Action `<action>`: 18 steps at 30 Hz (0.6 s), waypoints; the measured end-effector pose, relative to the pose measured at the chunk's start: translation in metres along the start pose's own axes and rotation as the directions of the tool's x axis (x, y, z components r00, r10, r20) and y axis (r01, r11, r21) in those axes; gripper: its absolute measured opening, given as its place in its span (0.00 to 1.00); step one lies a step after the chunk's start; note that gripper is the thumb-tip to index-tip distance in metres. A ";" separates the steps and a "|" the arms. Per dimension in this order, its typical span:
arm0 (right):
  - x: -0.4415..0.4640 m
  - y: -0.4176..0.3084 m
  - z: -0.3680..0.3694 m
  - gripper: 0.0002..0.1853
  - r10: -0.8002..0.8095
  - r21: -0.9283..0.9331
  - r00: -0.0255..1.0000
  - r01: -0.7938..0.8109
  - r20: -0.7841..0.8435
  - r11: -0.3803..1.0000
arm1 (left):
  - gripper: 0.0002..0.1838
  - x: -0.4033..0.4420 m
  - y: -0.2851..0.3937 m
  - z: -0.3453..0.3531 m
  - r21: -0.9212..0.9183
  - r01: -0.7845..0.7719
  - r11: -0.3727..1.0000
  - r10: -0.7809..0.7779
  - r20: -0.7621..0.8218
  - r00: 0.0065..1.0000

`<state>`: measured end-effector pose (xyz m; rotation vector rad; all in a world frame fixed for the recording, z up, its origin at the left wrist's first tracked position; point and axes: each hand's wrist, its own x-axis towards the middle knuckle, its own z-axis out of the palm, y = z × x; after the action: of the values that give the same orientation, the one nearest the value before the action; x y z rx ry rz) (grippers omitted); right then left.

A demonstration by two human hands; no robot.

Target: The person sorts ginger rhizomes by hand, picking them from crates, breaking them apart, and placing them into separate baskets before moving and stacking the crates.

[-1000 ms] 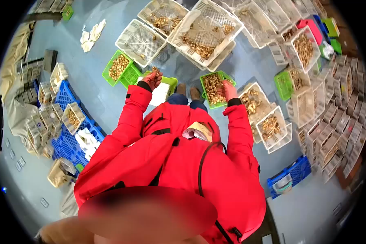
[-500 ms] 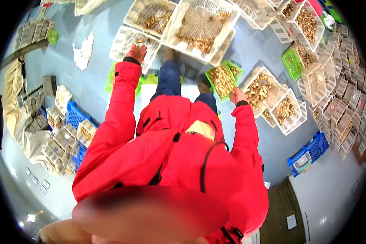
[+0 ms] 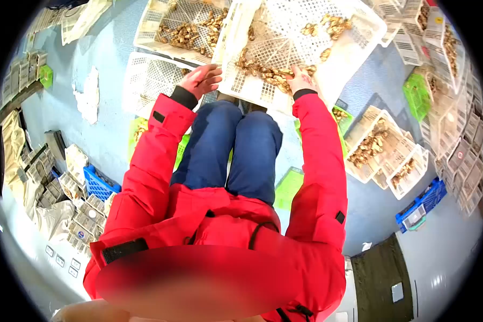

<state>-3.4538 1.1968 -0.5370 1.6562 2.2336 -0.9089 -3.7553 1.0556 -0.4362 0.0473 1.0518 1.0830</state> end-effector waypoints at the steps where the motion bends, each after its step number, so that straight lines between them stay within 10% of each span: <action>1: 0.008 -0.001 0.008 0.21 -0.021 -0.132 1.000 0.019 -0.018 0.991 | 0.25 0.013 0.003 0.007 0.069 0.008 0.998 -0.010 0.034 0.999; 7: 0.008 -0.003 0.001 0.15 -0.250 -0.059 0.928 0.244 -0.277 0.968 | 0.19 0.062 0.000 0.013 0.477 -0.156 0.865 0.025 0.269 0.963; 14: -0.081 -0.069 -0.035 0.20 -0.600 -0.225 0.525 0.610 -0.603 0.760 | 0.26 0.051 -0.046 0.054 0.768 -0.524 0.367 0.239 0.466 0.852; 18: -0.118 -0.090 -0.029 0.23 -0.665 -0.240 0.413 0.708 -0.623 0.664 | 0.28 0.018 -0.058 0.054 0.629 -0.421 0.654 0.219 0.375 0.901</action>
<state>-3.4906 1.1049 -0.4227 1.1071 3.5985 -0.5060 -3.6751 1.0623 -0.4485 1.0198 1.1774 0.8933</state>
